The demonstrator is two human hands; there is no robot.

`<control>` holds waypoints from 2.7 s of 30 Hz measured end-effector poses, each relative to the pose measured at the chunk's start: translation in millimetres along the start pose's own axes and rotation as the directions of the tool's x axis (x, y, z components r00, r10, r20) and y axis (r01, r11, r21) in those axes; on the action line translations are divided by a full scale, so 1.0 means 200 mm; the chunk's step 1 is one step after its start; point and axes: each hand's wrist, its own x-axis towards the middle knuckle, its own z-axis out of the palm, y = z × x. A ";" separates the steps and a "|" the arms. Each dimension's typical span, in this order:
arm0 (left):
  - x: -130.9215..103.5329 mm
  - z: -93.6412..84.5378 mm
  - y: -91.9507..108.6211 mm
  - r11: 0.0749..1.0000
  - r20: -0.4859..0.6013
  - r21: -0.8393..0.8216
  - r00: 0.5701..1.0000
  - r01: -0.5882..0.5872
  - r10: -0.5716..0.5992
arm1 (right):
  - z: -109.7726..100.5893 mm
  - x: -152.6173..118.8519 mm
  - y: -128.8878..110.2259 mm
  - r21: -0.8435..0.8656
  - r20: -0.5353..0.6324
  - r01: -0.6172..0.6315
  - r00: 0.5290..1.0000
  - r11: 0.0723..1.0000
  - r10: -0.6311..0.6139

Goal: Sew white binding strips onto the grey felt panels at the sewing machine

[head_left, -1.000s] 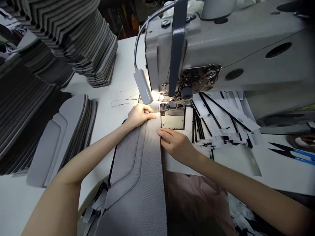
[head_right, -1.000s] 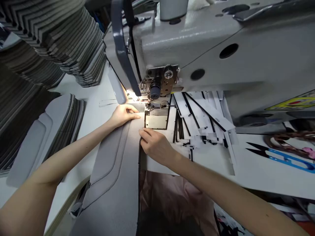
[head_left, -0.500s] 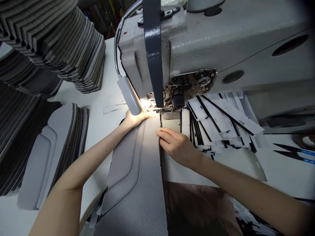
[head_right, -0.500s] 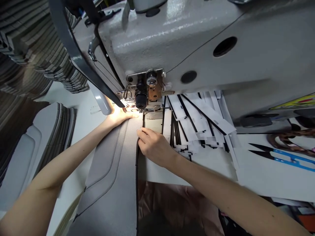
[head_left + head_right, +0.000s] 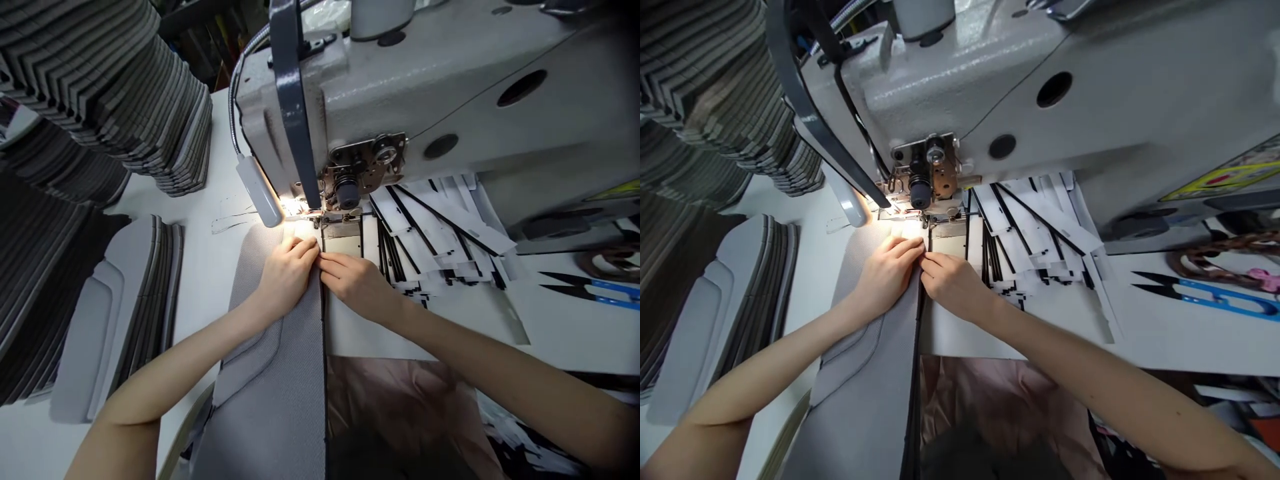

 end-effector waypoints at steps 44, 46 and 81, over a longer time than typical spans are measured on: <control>-0.05 0.08 -0.03 0.969 -0.212 -0.245 0.973 0.034 -0.087 | -0.32 -0.12 -0.40 0.460 0.843 -0.725 0.538 -0.513 -0.005; -0.05 0.08 -0.03 0.968 -0.216 -0.249 0.973 0.029 -0.085 | -0.32 -0.13 -0.40 0.467 0.844 -0.733 0.537 -0.495 0.002; 0.00 0.04 0.07 0.998 -0.130 -0.040 0.991 -0.044 0.038 | -0.22 -0.17 -0.48 0.520 0.687 -0.811 0.583 0.267 0.433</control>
